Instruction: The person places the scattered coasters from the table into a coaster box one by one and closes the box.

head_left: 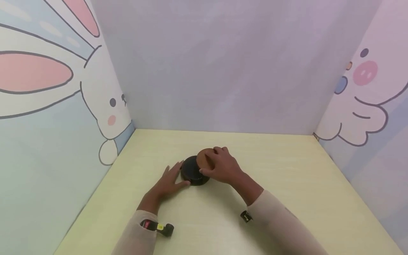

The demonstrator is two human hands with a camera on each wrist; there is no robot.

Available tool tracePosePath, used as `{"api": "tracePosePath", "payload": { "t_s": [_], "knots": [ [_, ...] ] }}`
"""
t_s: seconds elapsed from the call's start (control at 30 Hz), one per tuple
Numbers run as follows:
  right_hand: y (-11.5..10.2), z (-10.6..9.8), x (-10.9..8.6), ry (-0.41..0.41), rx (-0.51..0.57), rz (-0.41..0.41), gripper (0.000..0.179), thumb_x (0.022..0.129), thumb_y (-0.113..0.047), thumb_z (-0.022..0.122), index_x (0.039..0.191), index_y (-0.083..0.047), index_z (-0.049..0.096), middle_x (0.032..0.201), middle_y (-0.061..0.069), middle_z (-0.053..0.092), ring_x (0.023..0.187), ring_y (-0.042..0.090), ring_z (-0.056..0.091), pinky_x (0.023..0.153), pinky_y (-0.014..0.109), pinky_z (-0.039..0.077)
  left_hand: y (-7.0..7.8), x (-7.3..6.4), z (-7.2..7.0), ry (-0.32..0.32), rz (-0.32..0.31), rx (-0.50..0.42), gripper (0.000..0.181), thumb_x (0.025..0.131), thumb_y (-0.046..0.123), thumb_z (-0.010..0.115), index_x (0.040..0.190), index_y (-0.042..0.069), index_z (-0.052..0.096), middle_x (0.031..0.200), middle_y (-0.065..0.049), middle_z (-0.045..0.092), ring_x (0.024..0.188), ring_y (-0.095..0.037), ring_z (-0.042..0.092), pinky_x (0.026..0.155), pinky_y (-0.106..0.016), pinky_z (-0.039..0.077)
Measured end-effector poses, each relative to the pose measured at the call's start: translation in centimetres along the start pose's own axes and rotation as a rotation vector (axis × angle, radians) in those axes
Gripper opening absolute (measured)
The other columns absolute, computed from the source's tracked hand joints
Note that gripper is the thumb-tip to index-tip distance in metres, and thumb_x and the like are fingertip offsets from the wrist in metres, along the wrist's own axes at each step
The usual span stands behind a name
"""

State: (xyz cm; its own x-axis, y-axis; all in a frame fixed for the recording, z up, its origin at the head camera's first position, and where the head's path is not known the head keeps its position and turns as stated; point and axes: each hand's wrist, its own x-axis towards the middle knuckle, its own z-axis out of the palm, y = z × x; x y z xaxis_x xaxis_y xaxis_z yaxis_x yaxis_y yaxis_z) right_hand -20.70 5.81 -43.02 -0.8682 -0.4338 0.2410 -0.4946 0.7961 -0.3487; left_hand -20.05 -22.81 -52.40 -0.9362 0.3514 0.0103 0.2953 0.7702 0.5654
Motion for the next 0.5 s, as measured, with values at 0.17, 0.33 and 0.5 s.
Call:
{"api": "tracePosePath", "payload": {
  "t_s": [0.17, 0.33, 0.5],
  "knots": [
    [-0.8, 1.1, 1.0, -0.07, -0.017, -0.048, 0.069, 0.095, -0.058, 0.078, 0.153, -0.024, 0.062, 0.153, 0.016, 0.059, 0.13, 0.038, 0.056, 0.097, 0.055, 0.062, 0.1, -0.2, -0.1, -0.003, -0.01, -0.001, 0.103, 0.101, 0.07, 0.064, 0.177, 0.016, 0.019, 0.183, -0.011, 0.026, 0.172, -0.035, 0.019, 0.142, -0.062, 0.001],
    [-1.5, 2.0, 1.8, -0.146, -0.027, -0.131, 0.071, 0.097, -0.056, 0.077, 0.157, -0.022, 0.059, 0.158, 0.018, 0.056, 0.139, 0.041, 0.054, 0.111, 0.061, 0.055, 0.2, -0.2, -0.3, -0.007, -0.014, -0.019, 0.104, 0.101, 0.07, 0.065, 0.177, 0.017, 0.019, 0.183, -0.008, 0.026, 0.173, -0.032, 0.018, 0.142, -0.06, 0.0],
    [-2.0, 2.8, 2.2, -0.181, -0.018, -0.17, 0.071, 0.099, -0.053, 0.077, 0.158, -0.02, 0.058, 0.159, 0.02, 0.054, 0.142, 0.043, 0.052, 0.112, 0.064, 0.051, 0.2, -0.2, -0.1, -0.003, -0.015, -0.013, 0.103, 0.101, 0.069, 0.065, 0.177, 0.017, 0.019, 0.183, -0.009, 0.027, 0.172, -0.033, 0.019, 0.142, -0.061, 0.001]
  ]
}}
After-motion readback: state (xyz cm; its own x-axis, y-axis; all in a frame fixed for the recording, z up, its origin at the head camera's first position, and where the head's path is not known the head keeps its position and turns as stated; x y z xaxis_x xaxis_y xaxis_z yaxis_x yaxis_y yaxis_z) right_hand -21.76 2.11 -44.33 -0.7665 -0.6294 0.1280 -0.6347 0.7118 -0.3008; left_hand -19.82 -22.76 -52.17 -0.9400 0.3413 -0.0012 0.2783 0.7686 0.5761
